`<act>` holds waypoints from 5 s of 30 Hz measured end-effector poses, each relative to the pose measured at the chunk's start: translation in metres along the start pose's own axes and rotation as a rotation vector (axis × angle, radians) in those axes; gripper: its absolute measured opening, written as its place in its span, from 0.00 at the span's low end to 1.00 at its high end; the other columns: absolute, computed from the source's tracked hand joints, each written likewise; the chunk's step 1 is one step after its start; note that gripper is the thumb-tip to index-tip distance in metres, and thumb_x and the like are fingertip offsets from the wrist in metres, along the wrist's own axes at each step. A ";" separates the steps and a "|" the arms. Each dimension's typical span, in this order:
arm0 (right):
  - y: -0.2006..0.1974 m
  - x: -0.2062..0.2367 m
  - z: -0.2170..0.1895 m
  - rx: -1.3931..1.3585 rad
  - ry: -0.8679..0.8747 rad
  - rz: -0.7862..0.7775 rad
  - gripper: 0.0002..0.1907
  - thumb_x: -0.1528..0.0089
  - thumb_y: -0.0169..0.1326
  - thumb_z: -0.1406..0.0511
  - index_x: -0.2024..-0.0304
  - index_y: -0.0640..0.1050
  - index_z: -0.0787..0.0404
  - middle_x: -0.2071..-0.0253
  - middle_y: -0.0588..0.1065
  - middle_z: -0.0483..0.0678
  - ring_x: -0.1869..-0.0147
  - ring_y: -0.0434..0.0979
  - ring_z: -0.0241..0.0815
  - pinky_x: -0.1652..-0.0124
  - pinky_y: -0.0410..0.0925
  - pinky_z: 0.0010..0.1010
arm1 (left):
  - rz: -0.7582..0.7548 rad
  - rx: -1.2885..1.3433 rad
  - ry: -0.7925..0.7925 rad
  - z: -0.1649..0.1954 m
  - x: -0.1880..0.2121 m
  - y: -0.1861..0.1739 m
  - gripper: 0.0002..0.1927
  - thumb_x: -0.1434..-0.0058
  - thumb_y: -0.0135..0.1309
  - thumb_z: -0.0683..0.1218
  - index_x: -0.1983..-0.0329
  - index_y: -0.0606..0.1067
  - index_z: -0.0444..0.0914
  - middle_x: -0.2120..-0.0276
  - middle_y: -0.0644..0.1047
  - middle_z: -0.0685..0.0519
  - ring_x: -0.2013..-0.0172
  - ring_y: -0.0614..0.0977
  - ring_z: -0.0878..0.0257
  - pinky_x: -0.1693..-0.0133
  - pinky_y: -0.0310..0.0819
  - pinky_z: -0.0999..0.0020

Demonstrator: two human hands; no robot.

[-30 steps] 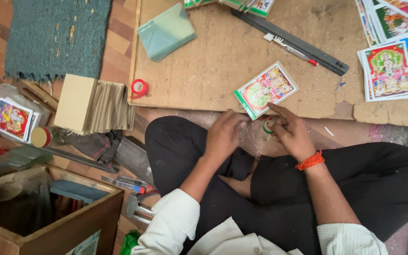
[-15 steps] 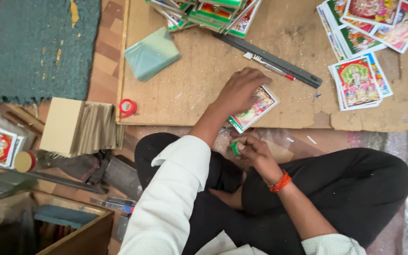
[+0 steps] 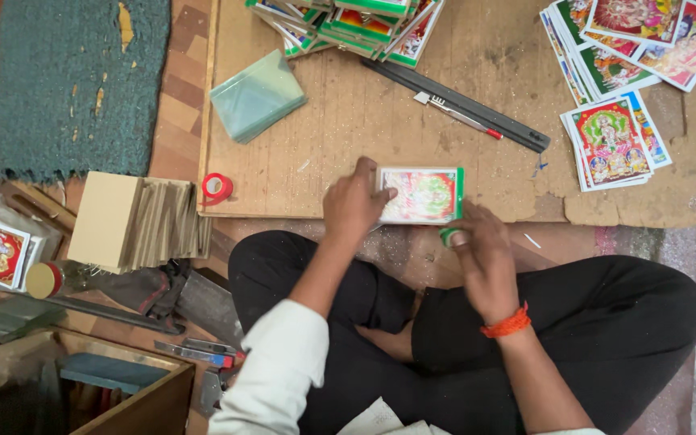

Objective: The person sits on the floor and assembles small card packs by placing a printed card onto a cardboard backing, wrapping the edges with green tape, and stacking the finished packs. The person handles printed cards, cardboard backings, and tape rolls.

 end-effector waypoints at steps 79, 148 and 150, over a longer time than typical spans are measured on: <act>0.000 -0.010 -0.027 0.504 -0.290 -0.113 0.18 0.38 0.55 0.65 0.45 0.77 0.62 0.47 0.77 0.56 0.43 0.76 0.58 0.44 0.70 0.46 | 0.428 0.206 0.192 0.008 0.076 0.000 0.26 0.49 0.64 0.42 0.45 0.74 0.40 0.42 0.71 0.48 0.37 0.69 0.46 0.39 0.61 0.49; 0.062 -0.040 0.005 0.690 -0.469 -0.547 0.55 0.48 0.56 0.40 0.24 0.57 0.55 0.21 0.44 0.61 0.18 0.38 0.68 0.28 0.36 0.62 | 0.386 0.149 0.127 0.031 0.073 0.009 0.39 0.63 0.74 0.54 0.47 0.74 0.38 0.47 0.68 0.46 0.39 0.65 0.45 0.39 0.54 0.45; 0.061 -0.040 0.005 0.649 -0.467 -0.545 0.57 0.49 0.57 0.38 0.25 0.56 0.55 0.22 0.44 0.62 0.19 0.37 0.70 0.29 0.36 0.63 | 0.396 0.152 0.093 0.025 0.065 0.009 0.33 0.61 0.74 0.53 0.51 0.76 0.41 0.49 0.70 0.49 0.41 0.66 0.47 0.40 0.56 0.48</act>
Point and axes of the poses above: each hand's wrist, its own x-axis away from the middle knuckle, its own y-axis out of the palm, z = x × y, the point moved 8 cm from there along -x, towards the middle knuckle
